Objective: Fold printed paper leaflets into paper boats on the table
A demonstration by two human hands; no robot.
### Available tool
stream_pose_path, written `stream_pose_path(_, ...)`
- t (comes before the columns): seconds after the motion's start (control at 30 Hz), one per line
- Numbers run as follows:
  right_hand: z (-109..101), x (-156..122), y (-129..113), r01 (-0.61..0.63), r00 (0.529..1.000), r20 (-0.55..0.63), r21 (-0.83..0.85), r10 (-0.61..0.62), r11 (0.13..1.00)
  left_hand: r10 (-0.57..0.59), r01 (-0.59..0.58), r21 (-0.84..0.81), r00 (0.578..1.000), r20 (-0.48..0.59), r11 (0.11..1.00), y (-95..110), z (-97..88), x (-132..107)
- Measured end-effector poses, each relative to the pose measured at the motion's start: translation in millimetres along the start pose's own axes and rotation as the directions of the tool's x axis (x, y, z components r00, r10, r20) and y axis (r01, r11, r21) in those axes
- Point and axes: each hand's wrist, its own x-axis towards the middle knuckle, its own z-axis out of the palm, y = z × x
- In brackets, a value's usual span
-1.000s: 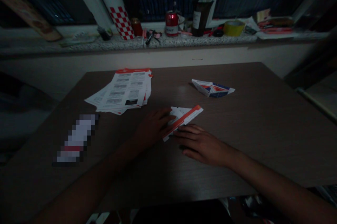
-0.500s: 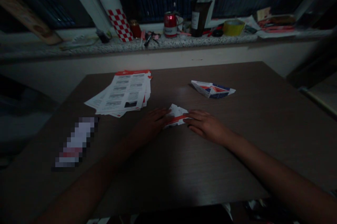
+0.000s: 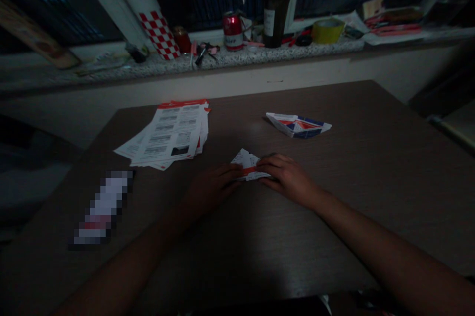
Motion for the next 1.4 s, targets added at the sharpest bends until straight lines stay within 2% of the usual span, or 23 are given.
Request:
stream_pose_path(0.27, 0, 3, -2, 0.008, 1.0, -0.014, -0.042, -0.009, 0.999, 0.031, -0.03, 0.021, 0.996, -0.082, 0.999, -1, 4.8, 0)
stream_pose_path(0.6, 5, 3, -6, 0.02, 0.994, -0.108, -0.112, -0.033, 0.993, 0.087, -0.081, 0.061, 0.992, -0.09, 0.995, 4, 0.8, 1)
stream_pose_path(0.7, 3, 3, -11, 0.019, 0.987, -0.154, -0.174, -0.046, 0.985, 0.034, -0.027, 0.067, 0.994, -0.102, 0.997, 6, 1.4, 1)
stream_pose_path(0.83, -3, -2, -23, 0.007, 0.97, -0.225, -0.35, -0.092, 0.937, -0.089, 0.096, 0.076, 0.992, -0.086, 0.992, 8, -0.5, 0)
stream_pose_path(0.97, -5, -6, -37, 0.081, 0.985, -0.097, -0.452, -0.14, 0.888, -0.162, 0.165, 0.023, 0.982, -0.099, 0.986, 10, -5.1, 1)
stream_pose_path(1.1, 0, -2, -48, 0.036, 0.999, 0.005, -0.41, -0.037, 0.911, -0.185, 0.179, -0.053, 0.971, -0.15, 0.982, 12, -8.3, 0)
stream_pose_path(1.4, 5, 22, -59, -0.047, 0.998, 0.03, -0.281, 0.057, 0.959, -0.207, 0.164, -0.164, 0.934, -0.291, 0.973, 13, -10.8, 0)
